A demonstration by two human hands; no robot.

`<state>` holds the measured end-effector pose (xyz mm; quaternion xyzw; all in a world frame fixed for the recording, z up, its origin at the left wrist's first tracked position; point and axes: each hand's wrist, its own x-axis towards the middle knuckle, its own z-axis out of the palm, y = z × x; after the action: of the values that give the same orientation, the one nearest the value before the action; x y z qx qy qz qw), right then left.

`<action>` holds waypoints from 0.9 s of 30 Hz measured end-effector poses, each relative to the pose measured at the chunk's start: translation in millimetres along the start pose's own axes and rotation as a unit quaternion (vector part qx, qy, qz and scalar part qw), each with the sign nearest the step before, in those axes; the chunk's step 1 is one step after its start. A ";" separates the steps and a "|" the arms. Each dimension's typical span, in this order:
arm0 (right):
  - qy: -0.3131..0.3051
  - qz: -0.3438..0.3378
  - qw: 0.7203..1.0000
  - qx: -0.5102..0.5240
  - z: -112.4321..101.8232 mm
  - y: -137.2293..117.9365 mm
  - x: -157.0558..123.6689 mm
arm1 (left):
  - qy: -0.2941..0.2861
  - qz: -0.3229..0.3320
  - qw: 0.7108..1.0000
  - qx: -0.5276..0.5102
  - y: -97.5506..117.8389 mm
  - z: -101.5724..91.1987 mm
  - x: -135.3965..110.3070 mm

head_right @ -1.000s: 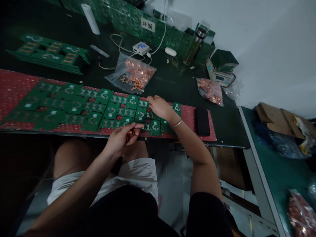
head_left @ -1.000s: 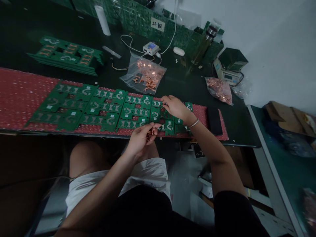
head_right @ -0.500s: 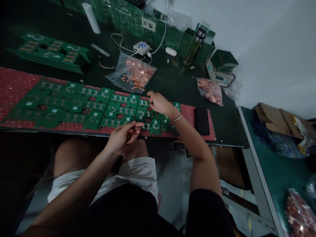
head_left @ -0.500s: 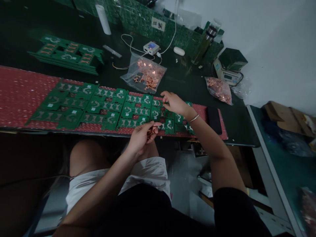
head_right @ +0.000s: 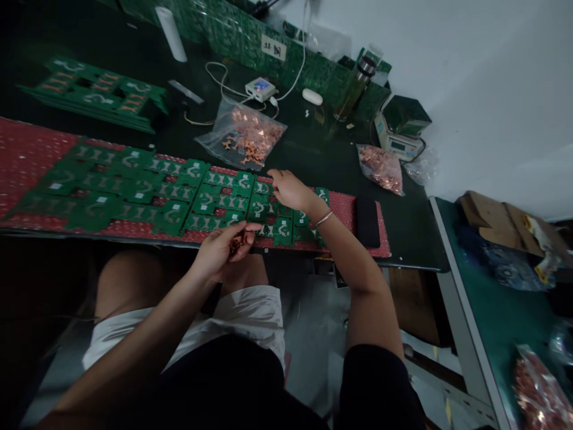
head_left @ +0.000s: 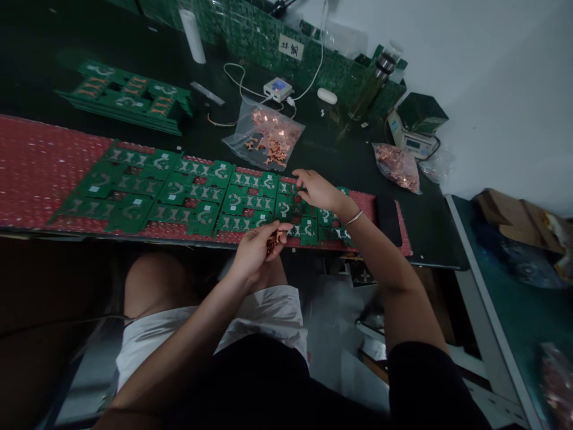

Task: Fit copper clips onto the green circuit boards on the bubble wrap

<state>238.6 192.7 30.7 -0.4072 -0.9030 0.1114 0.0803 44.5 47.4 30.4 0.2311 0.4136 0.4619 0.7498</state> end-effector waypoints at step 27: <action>0.022 0.033 0.998 -0.042 4.8 -9.3 -13.6 | 0.004 0.000 1.000 -0.002 -0.7 0.2 1.3</action>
<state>239.7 175.9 27.8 -0.4424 -0.8908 0.0668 0.0787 45.3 48.2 29.4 0.2276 0.4155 0.4636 0.7487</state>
